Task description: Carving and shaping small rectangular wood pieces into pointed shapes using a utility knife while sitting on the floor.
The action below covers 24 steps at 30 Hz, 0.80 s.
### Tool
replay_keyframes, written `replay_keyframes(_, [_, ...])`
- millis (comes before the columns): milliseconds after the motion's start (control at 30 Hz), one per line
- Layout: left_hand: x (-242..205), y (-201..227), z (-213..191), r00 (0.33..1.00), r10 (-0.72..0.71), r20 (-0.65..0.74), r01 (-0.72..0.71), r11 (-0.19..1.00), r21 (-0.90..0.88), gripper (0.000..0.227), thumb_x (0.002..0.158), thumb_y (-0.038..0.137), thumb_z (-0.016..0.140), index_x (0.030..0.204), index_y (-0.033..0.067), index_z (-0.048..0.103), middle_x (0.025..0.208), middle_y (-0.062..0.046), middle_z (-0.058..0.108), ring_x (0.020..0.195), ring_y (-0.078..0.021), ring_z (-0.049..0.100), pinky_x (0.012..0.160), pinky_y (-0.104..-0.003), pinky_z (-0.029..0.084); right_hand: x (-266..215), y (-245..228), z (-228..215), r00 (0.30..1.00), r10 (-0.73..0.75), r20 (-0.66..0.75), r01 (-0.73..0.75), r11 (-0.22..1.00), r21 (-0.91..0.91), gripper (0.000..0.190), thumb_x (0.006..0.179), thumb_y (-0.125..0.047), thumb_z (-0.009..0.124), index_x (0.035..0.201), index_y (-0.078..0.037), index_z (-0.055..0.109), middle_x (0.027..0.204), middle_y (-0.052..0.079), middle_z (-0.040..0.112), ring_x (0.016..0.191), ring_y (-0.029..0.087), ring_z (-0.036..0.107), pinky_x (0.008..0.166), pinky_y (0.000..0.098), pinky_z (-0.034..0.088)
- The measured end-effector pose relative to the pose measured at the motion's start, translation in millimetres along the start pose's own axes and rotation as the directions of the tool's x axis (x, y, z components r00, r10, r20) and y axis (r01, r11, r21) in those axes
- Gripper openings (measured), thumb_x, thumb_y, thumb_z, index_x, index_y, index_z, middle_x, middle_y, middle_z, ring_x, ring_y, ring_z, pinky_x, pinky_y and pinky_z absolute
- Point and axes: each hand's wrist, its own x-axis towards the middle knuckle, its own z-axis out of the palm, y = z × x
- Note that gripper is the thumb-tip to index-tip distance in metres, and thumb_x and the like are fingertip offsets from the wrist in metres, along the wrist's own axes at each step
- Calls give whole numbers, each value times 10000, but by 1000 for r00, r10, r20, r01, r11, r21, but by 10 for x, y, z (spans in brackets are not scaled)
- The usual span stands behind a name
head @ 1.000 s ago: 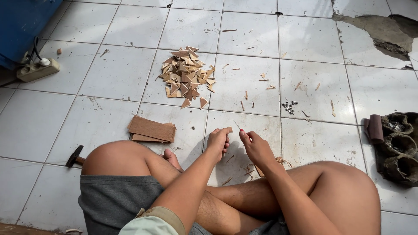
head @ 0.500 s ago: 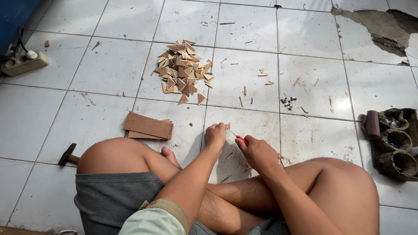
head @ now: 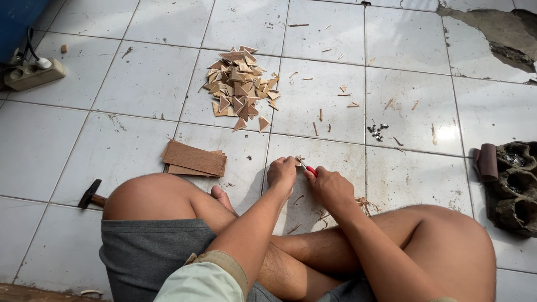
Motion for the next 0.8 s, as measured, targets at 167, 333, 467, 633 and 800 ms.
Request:
replay_keyframes(167, [-101,61,-38,1000,-4,-8,4,999,-48,346,710,307,422,839,115,680,855,-142,656,961,-354,589,831,-416,439,75,-6,-54,999,45,8,-46,995,85,508,929,-417,283,1030,-44,612,827,202,649,745,338,661,665,405,540])
replay_keyframes(333, [-54,36,-13,999,-7,-32,5,997,-71,336,698,305,437,824,114,683,844,-147,655,949,-362,590,821,-412,443,-39,37,-6,999,50,-12,-47,986,162,548,913,-465,289,1015,-40,621,805,205,648,731,346,659,638,407,547])
replay_keyframes(467, [-49,12,-11,1000,0,-30,-1,998,-62,336,692,310,434,820,126,684,840,-133,658,949,-350,592,826,-400,442,-11,51,16,1000,18,0,-18,995,96,527,914,-437,296,1011,-34,622,787,215,643,709,346,661,634,406,549])
replay_keyframes(633, [-59,-22,4,999,24,-31,-27,993,-111,329,685,306,445,809,117,684,827,-145,657,946,-364,589,822,-416,440,19,81,24,1000,17,-2,-17,995,93,506,918,-419,306,1019,-34,619,791,220,640,706,345,662,636,408,550])
replay_keyframes(800, [160,-164,94,987,120,103,-69,911,-406,140,649,238,531,582,115,539,494,25,434,487,-102,401,431,-231,326,154,290,106,959,259,118,-209,358,910,514,862,-521,445,876,-17,545,549,46,366,441,143,352,383,246,291])
